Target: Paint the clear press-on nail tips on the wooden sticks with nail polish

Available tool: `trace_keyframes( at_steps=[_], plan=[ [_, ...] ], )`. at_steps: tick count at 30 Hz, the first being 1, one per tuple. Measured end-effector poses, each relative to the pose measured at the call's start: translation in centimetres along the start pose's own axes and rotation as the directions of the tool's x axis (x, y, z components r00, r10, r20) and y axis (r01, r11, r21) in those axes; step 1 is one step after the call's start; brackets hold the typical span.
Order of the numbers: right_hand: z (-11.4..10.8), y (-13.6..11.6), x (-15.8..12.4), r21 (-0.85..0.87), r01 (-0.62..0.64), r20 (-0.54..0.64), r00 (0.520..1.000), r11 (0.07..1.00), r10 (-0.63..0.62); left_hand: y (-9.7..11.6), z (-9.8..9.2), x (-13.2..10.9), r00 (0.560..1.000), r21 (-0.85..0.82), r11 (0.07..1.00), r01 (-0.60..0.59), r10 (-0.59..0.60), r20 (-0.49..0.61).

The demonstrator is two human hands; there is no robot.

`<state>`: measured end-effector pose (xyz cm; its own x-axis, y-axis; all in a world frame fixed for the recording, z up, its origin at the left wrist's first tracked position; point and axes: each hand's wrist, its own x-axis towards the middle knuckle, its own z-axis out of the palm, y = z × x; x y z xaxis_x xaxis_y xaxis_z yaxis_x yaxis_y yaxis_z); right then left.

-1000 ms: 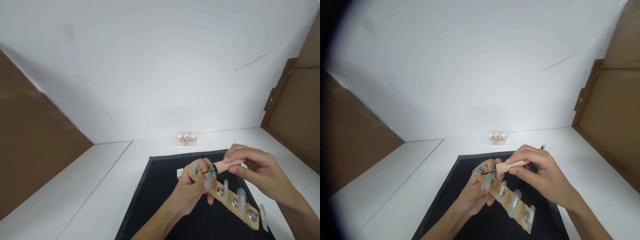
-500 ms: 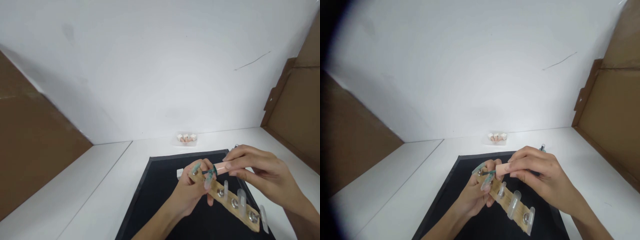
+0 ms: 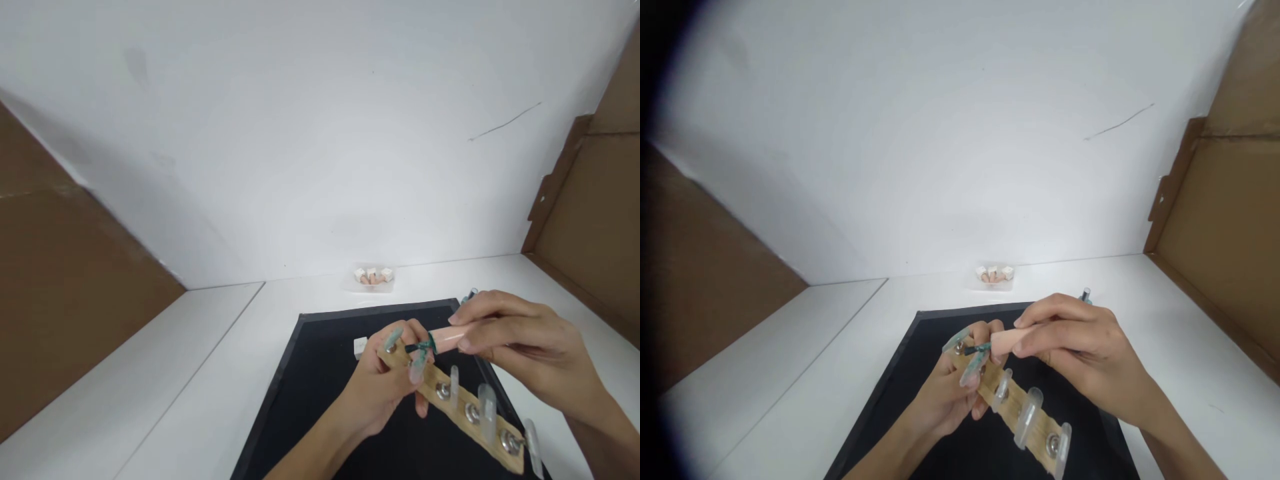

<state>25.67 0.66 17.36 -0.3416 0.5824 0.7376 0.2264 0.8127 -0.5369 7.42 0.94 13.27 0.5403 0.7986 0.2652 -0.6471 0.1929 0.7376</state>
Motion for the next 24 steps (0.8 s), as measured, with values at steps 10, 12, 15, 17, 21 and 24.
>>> trace_keyframes(
  at_steps=[10,12,15,17,21,24],
  plan=[
    [-0.18,-0.09,0.30,0.003,0.053,0.020,0.998,0.999,-0.053,-0.13,-0.35,-0.01,1.000,-0.035,0.999,-0.009,0.010,0.025],
    [-0.22,-0.19,0.44,-0.002,0.057,0.027,0.998,0.998,-0.057,-0.15,-0.35,-0.03,1.000,-0.032,0.999,-0.007,0.007,0.019],
    [-0.26,-0.31,0.61,-0.001,0.068,0.023,0.997,0.998,-0.068,-0.15,-0.31,-0.07,1.000,-0.032,0.999,0.005,-0.004,0.017],
    [-0.24,-0.33,0.64,0.016,0.072,0.027,0.997,0.997,-0.073,-0.15,-0.29,-0.08,1.000,-0.033,0.999,0.000,0.001,0.017],
    [-0.06,-0.14,0.55,0.092,0.064,0.041,0.997,0.994,-0.068,-0.23,-0.42,-0.11,0.999,-0.034,0.999,-0.005,0.007,0.033],
    [0.04,0.14,0.43,0.141,0.056,0.057,0.996,0.988,-0.065,-0.30,-0.59,-0.13,0.999,-0.046,0.999,-0.012,0.014,0.047]
  ],
)
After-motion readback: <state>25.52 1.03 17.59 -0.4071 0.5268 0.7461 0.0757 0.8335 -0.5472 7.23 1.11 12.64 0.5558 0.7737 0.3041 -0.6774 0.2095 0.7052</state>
